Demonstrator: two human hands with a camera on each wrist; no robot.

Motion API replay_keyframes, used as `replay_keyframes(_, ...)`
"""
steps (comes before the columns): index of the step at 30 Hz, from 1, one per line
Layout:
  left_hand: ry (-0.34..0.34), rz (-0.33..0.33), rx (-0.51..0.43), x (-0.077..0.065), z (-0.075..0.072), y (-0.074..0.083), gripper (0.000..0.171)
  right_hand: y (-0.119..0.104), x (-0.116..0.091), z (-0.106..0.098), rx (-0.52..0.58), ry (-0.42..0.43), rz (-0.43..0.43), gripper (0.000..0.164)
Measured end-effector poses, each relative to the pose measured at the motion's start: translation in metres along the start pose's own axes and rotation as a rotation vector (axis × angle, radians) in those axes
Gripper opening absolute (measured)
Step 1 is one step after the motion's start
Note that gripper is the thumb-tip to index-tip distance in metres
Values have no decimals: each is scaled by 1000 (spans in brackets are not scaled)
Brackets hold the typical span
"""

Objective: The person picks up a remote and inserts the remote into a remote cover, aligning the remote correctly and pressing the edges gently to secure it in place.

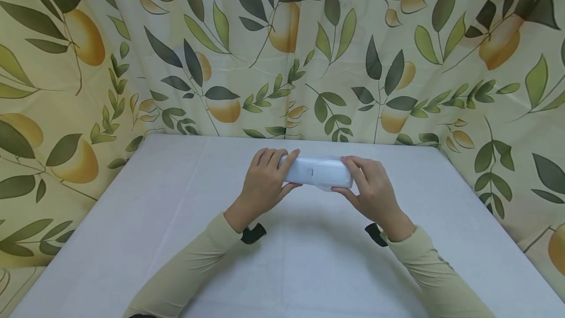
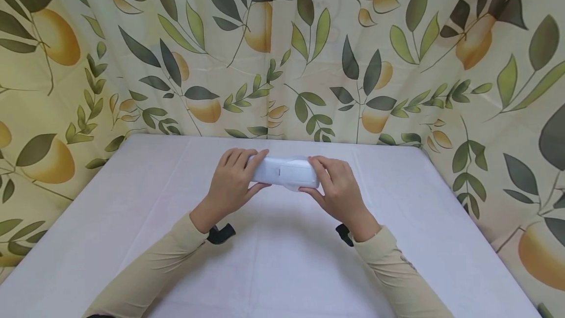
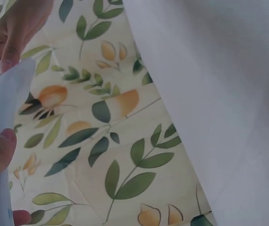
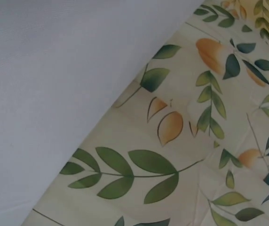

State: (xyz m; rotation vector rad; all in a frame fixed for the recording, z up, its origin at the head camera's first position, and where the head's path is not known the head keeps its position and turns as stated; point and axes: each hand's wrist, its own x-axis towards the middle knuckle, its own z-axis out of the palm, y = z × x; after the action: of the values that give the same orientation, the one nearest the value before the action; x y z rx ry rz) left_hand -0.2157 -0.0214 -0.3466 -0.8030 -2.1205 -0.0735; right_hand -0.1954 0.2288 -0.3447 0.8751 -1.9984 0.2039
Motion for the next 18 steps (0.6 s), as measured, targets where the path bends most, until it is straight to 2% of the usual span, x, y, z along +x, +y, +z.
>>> replay_keyframes(3,-18,-3,-28,-1,1,0,63,-3,-1,3,28,8,18,61)
replay_keyframes(7,-61,16,-114,-1,1,-2,61,-6,-3,7,52,24,10,59)
replay_keyframes(12,-73,49,-234,3,-1,-2,60,-8,-1,9,33,35,-47,58)
replay_keyframes(16,-73,85,-288,6,-4,-1,59,-10,1,10,21,50,-91,56)
replay_keyframes(18,-66,88,-312,6,-5,0,54,-10,1,11,11,62,-107,55)
